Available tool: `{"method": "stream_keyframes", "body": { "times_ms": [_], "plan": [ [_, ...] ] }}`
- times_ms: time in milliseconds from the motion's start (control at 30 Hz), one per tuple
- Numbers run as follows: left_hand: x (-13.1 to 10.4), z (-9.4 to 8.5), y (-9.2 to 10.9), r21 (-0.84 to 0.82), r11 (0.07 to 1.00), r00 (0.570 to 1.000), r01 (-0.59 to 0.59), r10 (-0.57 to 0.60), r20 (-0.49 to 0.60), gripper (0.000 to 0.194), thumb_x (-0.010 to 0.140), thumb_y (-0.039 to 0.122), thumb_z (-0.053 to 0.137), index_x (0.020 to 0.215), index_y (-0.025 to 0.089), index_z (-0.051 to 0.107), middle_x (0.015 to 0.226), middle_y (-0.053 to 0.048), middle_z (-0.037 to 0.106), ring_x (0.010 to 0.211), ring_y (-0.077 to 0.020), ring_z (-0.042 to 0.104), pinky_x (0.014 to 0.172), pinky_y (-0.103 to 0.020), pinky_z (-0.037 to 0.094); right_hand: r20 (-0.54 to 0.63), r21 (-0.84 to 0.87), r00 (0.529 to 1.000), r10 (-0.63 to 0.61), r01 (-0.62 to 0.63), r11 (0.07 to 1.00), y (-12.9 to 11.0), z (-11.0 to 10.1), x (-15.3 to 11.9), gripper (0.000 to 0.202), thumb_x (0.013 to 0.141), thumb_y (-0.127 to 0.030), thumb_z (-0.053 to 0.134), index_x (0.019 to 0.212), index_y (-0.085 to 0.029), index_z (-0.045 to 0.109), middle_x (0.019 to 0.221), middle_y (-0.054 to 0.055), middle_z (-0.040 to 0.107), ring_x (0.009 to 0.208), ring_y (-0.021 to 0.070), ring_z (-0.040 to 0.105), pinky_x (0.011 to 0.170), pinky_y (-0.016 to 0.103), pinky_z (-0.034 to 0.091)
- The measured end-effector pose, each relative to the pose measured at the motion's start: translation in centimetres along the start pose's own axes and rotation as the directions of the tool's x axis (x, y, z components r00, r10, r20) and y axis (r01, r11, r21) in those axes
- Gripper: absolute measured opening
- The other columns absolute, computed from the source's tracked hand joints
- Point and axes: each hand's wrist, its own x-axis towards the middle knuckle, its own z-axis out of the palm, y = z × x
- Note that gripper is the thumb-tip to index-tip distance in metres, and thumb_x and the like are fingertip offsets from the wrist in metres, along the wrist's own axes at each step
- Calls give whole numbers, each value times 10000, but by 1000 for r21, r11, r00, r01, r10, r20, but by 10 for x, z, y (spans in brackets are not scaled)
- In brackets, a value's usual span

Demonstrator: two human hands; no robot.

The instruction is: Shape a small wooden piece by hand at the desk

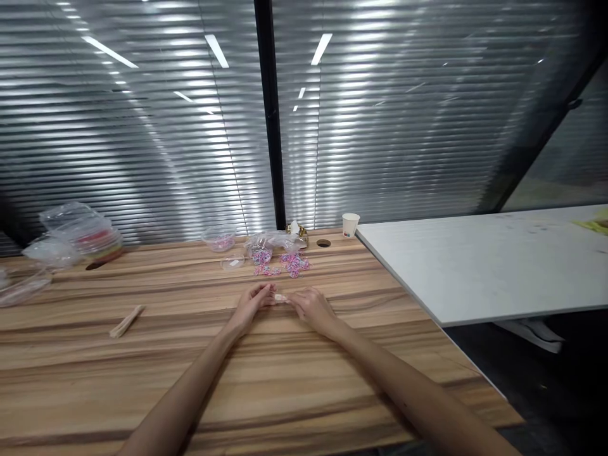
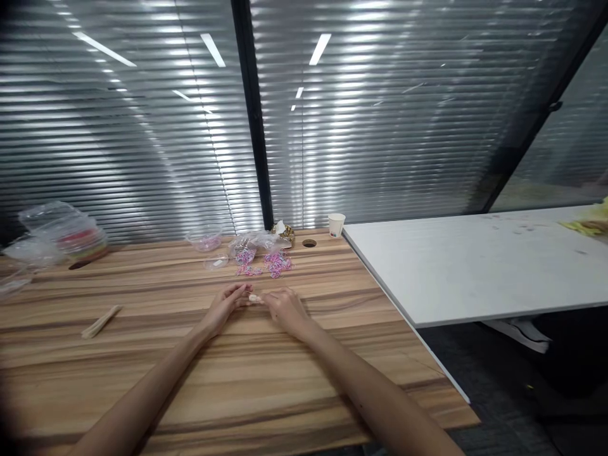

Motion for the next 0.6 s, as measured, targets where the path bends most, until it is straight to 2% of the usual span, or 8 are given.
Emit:
{"method": "stream_keyframes", "body": {
  "times_ms": [100,233,400,600],
  "plan": [
    [-2,2,0,81,995,997,-52,47,59,406,656,385,651,960,125,580,984,-93,624,910,-188,574,832,-327,448,-15,27,1000,17,-16,1000,0,0,0,196,855,-140,423,944,-182,592,856,33,638,753,151,552,701,243,354],
    [-4,4,0,190,975,984,-114,85,156,432,590,314,713,953,120,582,948,-90,644,902,-201,580,869,-353,424,-17,62,1000,19,-18,998,0,1,1,201,882,-184,398,958,-186,584,892,32,634,778,150,554,710,241,362],
    [-4,4,-1,236,960,978,-152,111,175,318,646,331,667,872,120,593,893,-86,648,836,-186,586,800,-312,446,-17,82,1000,8,-7,997,0,3,1,204,894,-231,392,904,-183,590,837,24,632,754,149,551,699,243,361],
    [-4,4,-3,233,961,975,-149,103,198,330,683,367,631,889,116,570,780,-59,622,676,-130,550,661,-253,441,-22,90,999,28,-26,996,1,4,1,219,901,-263,379,887,-179,580,826,25,623,750,147,548,677,242,360]
  ]
}}
